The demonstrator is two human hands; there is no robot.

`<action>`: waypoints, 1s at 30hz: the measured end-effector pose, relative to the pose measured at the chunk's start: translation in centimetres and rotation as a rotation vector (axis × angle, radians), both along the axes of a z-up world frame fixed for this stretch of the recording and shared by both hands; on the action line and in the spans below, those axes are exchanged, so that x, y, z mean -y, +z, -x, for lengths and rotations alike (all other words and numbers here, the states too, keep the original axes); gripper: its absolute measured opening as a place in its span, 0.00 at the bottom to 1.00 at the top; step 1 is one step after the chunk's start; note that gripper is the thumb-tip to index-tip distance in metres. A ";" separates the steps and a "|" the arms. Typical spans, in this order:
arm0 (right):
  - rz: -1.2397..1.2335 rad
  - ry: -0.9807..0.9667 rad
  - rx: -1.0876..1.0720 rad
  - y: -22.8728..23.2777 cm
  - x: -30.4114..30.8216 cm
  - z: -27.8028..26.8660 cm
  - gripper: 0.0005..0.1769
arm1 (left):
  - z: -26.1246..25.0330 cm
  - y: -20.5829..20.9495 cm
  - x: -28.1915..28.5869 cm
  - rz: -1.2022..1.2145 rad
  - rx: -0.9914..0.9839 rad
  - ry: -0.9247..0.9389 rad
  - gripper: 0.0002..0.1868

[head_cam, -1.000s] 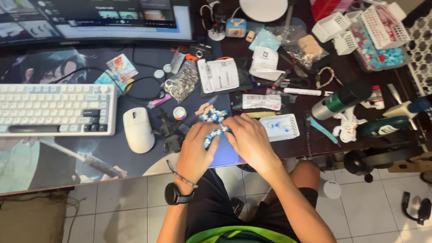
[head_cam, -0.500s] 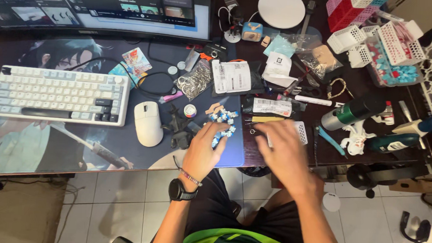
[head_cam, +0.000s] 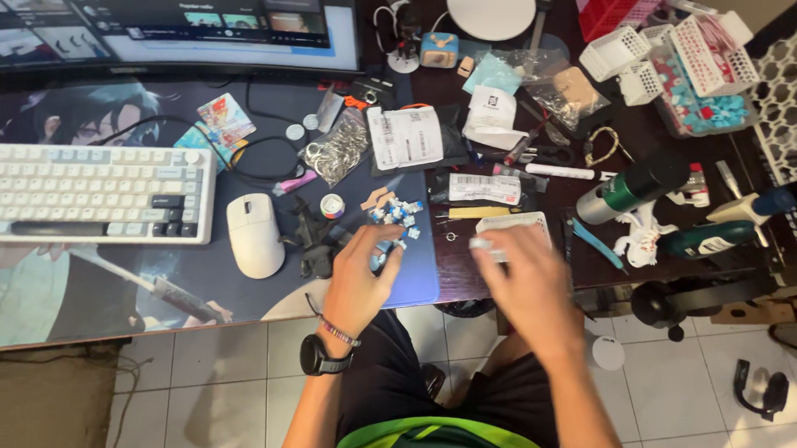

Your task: The person organizes small blue and white plastic components on a cluttered desk. They move items aside, open a plastic bag, and place the parts into a white plastic basket.

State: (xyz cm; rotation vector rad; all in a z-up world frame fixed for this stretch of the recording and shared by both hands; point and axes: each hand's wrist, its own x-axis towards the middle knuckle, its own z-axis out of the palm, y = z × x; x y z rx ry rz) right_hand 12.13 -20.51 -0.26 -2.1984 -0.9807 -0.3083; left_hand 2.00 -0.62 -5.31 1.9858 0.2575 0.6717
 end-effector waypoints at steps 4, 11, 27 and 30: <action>0.099 -0.029 0.033 0.7 0.6 -0.7 0.11 | 0.0 0.1 0.0 0.061 0.013 -0.004 0.12; 0.069 0.117 0.058 -3.2 -5.0 1.1 0.16 | 0.0 0.0 0.0 0.116 -0.077 -0.018 0.13; 0.072 -0.146 0.100 -0.5 0.7 0.3 0.12 | 0.1 0.7 0.1 -0.139 -0.036 -0.062 0.11; -0.004 -0.130 0.157 -1.0 -0.1 1.3 0.14 | 0.1 0.8 -0.2 -0.042 0.007 -0.148 0.19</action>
